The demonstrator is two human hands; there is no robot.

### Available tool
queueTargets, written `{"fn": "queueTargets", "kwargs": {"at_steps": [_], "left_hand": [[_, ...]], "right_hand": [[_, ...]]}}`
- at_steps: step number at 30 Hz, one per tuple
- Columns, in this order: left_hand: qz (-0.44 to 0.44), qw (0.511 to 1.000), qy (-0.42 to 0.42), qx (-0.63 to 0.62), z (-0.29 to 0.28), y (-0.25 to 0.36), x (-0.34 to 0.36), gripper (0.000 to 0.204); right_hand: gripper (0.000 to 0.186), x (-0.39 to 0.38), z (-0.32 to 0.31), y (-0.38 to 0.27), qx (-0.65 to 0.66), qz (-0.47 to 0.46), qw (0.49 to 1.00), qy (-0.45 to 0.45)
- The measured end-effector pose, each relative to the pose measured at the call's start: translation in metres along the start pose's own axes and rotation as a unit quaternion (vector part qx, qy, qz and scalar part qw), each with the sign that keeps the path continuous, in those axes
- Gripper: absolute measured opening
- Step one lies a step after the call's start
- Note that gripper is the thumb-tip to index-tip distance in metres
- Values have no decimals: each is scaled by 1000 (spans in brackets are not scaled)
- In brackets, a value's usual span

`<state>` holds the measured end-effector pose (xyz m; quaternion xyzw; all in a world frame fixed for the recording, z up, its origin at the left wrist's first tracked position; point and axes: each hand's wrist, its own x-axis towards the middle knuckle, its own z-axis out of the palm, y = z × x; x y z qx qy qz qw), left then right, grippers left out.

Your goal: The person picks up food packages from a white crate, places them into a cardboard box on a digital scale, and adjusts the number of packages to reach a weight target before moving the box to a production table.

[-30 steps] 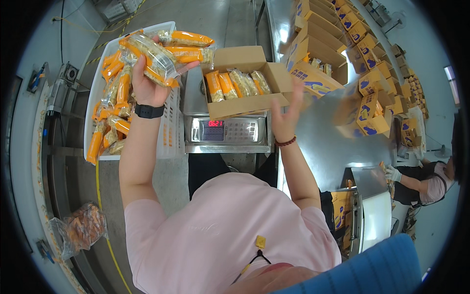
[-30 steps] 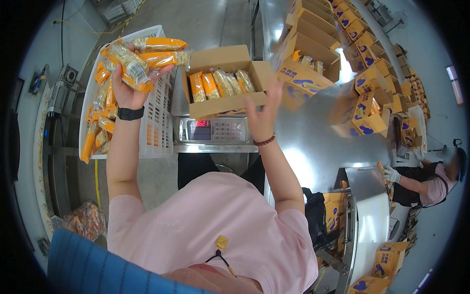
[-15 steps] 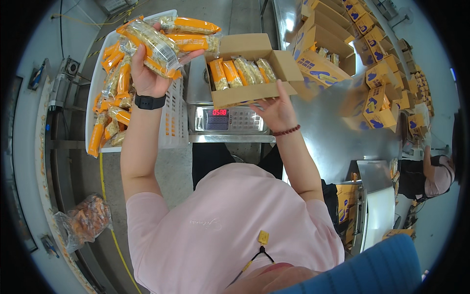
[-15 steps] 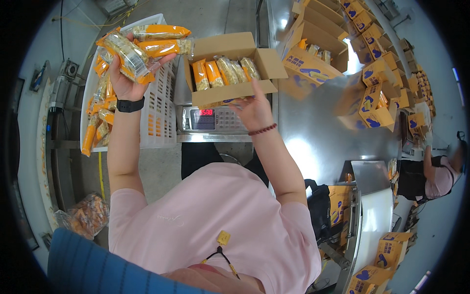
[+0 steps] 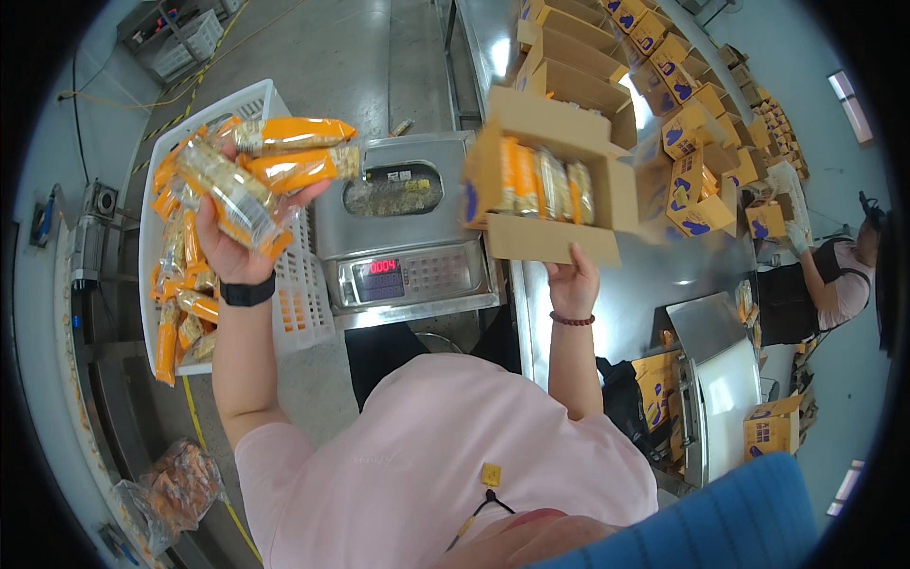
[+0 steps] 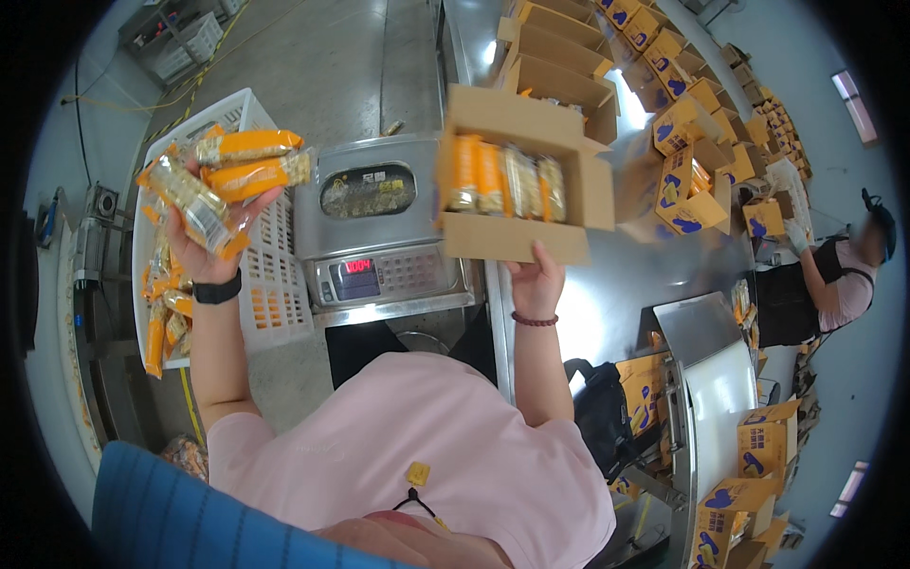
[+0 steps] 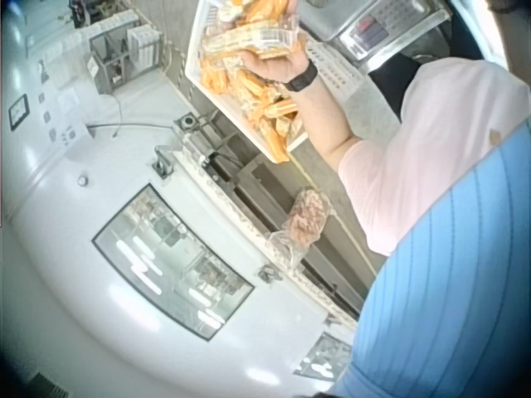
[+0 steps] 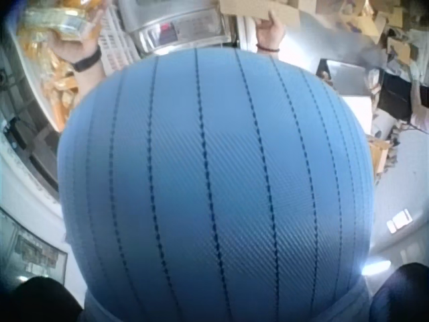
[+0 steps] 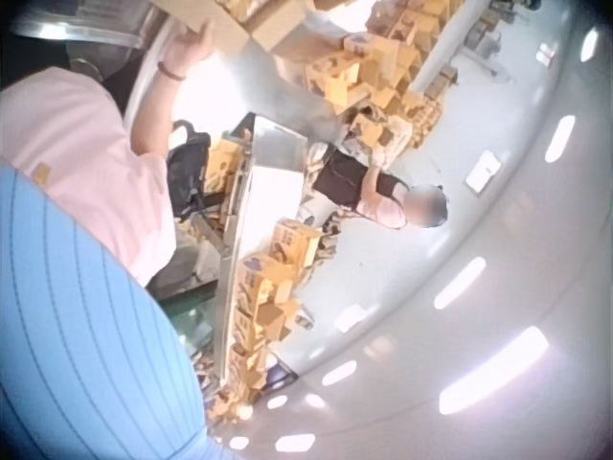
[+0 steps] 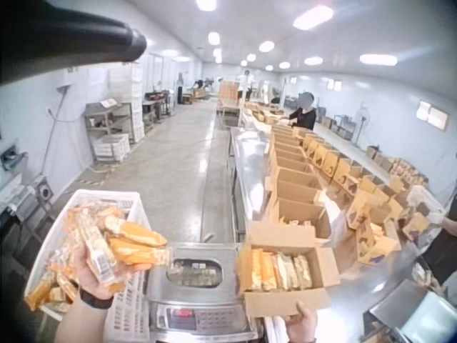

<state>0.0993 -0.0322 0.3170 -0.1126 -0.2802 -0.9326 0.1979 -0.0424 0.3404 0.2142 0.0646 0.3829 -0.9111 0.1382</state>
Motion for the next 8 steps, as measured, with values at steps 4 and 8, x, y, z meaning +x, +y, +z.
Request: {"fn": "queueTargets", "kwargs": {"at_steps": [4,8], "left_hand": [[8,1000,2,23,8,-2,-3,60],[-11,999,-14,38,8,-5,3,67]], "right_hand": [[27,65,-59,9,67,77,994,33],[38,170,-50,43,6,6,1000,-17]]}}
